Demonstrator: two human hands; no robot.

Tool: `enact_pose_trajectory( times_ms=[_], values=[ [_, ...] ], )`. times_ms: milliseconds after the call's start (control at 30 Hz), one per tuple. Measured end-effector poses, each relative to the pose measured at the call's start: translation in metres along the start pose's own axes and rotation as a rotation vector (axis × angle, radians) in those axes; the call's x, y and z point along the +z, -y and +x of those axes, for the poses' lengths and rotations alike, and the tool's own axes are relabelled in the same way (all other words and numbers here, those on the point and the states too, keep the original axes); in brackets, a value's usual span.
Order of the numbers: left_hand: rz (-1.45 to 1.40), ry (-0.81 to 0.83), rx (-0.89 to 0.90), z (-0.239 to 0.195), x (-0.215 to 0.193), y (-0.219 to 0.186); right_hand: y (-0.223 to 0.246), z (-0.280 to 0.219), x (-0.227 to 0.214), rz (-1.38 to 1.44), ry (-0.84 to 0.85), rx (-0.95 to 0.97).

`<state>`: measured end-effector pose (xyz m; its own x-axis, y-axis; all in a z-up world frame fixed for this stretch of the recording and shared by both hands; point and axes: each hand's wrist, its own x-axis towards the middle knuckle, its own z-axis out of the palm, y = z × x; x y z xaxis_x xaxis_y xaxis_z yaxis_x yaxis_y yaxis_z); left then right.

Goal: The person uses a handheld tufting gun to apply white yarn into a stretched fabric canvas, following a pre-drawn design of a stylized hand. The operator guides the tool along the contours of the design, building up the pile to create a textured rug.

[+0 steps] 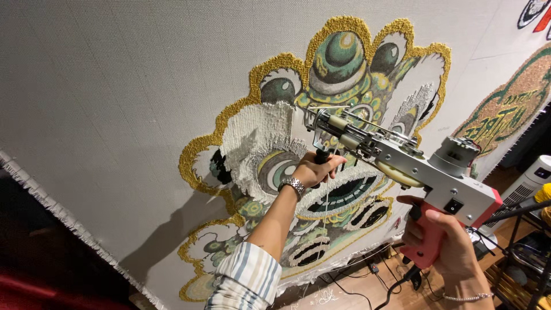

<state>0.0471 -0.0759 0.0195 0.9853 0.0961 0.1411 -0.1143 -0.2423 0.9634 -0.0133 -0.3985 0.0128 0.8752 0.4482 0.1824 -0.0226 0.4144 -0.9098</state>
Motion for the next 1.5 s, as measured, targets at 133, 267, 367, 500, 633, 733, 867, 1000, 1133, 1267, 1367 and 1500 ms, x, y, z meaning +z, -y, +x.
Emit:
enact_pose_trajectory(
  times_ms=[133, 267, 367, 500, 633, 733, 867, 1000, 1133, 1267, 1367, 1500],
  values=[
    [0.016, -0.031, 0.056, -0.011, 0.002, 0.002, -0.01, -0.004, -0.002, 0.046, -0.033, 0.061],
    [-0.035, -0.021, 0.049, -0.023, 0.007, 0.026, -0.023, -0.008, 0.0, 0.046, -0.086, 0.113],
    [-0.142, -0.003, 0.033, -0.023, 0.012, 0.058, -0.03, -0.012, 0.006, 0.035, -0.119, 0.133],
    [-0.213, -0.008, -0.039, -0.024, 0.015, 0.088, -0.035, -0.016, 0.016, -0.005, -0.145, 0.129],
    [-0.202, -0.045, -0.039, -0.031, 0.016, 0.094, -0.038, -0.02, 0.022, -0.008, -0.173, 0.185],
    [-0.165, -0.041, -0.107, -0.035, 0.013, 0.093, -0.041, -0.018, 0.02, -0.018, -0.209, 0.206],
    [-0.197, -0.041, -0.1, -0.032, 0.011, 0.101, -0.049, -0.012, 0.017, -0.01, -0.186, 0.17],
    [-0.207, -0.046, -0.113, -0.027, 0.011, 0.112, -0.048, -0.011, 0.019, -0.026, -0.167, 0.169],
    [-0.182, -0.053, -0.118, -0.024, 0.009, 0.121, -0.048, -0.009, 0.023, -0.046, -0.143, 0.187],
    [-0.196, -0.042, -0.089, -0.02, 0.006, 0.13, -0.052, -0.005, 0.023, -0.036, -0.166, 0.148],
    [-0.185, -0.05, -0.109, -0.019, 0.004, 0.133, -0.054, -0.003, 0.022, -0.043, -0.203, 0.195],
    [-0.162, -0.073, -0.106, -0.018, -0.001, 0.128, -0.056, 0.001, 0.027, -0.037, -0.174, 0.202]
  ],
)
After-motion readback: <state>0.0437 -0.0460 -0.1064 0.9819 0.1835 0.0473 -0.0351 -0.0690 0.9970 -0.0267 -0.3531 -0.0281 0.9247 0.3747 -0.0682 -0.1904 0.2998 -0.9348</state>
